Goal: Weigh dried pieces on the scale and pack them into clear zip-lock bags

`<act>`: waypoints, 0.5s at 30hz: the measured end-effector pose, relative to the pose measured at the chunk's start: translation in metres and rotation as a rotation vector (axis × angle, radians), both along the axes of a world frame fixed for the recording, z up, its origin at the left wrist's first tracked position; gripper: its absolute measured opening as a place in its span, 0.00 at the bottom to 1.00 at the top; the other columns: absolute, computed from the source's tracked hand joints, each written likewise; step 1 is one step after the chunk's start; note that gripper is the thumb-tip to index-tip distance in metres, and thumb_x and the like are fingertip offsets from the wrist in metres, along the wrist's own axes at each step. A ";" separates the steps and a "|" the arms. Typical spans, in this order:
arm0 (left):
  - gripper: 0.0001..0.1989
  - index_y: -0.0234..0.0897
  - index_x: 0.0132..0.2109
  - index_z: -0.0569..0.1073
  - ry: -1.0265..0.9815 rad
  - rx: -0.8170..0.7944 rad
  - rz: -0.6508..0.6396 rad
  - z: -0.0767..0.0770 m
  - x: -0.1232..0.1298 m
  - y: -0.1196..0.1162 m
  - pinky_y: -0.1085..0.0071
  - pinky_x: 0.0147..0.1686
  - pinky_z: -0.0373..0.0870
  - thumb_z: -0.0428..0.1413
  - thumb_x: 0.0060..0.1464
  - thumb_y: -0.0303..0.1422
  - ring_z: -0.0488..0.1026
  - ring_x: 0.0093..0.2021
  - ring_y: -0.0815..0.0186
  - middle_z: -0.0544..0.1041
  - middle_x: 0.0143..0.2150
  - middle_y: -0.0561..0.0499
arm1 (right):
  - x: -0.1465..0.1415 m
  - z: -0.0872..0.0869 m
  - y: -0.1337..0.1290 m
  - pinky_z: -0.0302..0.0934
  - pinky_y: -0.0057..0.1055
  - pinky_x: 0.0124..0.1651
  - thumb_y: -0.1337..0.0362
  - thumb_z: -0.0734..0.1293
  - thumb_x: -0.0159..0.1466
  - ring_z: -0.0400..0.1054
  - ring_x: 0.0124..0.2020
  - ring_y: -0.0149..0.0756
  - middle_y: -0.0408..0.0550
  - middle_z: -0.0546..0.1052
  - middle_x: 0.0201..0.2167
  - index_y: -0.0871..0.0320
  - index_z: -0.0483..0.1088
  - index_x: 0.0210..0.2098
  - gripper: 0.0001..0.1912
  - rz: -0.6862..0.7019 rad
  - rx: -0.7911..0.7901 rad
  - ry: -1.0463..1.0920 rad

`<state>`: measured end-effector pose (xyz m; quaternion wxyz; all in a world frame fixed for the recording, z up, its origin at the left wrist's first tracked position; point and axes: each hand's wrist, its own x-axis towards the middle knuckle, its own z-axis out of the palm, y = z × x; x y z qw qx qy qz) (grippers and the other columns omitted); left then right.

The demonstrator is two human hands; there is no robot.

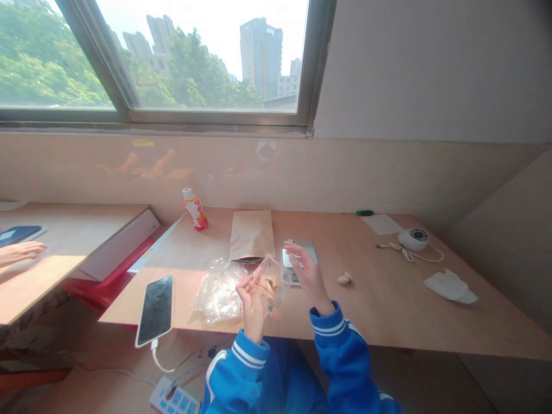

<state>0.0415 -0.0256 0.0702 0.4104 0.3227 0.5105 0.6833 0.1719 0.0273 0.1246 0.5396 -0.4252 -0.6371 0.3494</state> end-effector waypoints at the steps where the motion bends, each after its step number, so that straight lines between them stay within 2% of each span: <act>1: 0.14 0.43 0.41 0.56 -0.012 -0.011 -0.005 -0.001 -0.001 0.000 0.54 0.60 0.56 0.44 0.60 0.47 0.64 0.60 0.62 0.70 0.58 0.41 | 0.003 -0.009 0.008 0.64 0.37 0.50 0.57 0.58 0.66 0.66 0.52 0.40 0.51 0.72 0.52 0.54 0.69 0.46 0.14 -0.068 0.021 -0.014; 5: 0.14 0.43 0.41 0.56 -0.076 -0.059 -0.029 -0.001 -0.005 0.000 0.57 0.62 0.54 0.45 0.59 0.48 0.62 0.62 0.63 0.69 0.58 0.43 | 0.019 -0.055 0.045 0.60 0.43 0.52 0.60 0.57 0.64 0.64 0.53 0.44 0.56 0.72 0.50 0.57 0.68 0.47 0.15 -0.274 0.085 -0.264; 8: 0.15 0.44 0.41 0.56 -0.167 -0.100 -0.052 0.003 -0.006 -0.002 0.58 0.60 0.57 0.45 0.59 0.49 0.62 0.62 0.64 0.70 0.59 0.45 | 0.025 -0.079 0.067 0.55 0.46 0.56 0.63 0.60 0.60 0.61 0.56 0.46 0.58 0.70 0.53 0.60 0.66 0.51 0.19 -0.300 0.073 -0.522; 11: 0.15 0.43 0.41 0.58 -0.163 -0.117 -0.038 0.006 -0.005 -0.003 0.59 0.59 0.58 0.46 0.58 0.49 0.62 0.62 0.65 0.71 0.58 0.47 | 0.024 -0.086 0.077 0.53 0.46 0.54 0.67 0.61 0.59 0.61 0.54 0.47 0.55 0.72 0.51 0.57 0.65 0.52 0.21 -0.330 0.013 -0.669; 15: 0.15 0.42 0.41 0.58 -0.114 -0.083 -0.041 0.006 -0.004 -0.003 0.59 0.61 0.55 0.46 0.59 0.48 0.62 0.61 0.63 0.70 0.58 0.42 | 0.021 -0.082 0.078 0.50 0.45 0.52 0.67 0.58 0.61 0.65 0.48 0.44 0.51 0.76 0.42 0.56 0.69 0.42 0.12 -0.421 -0.012 -0.645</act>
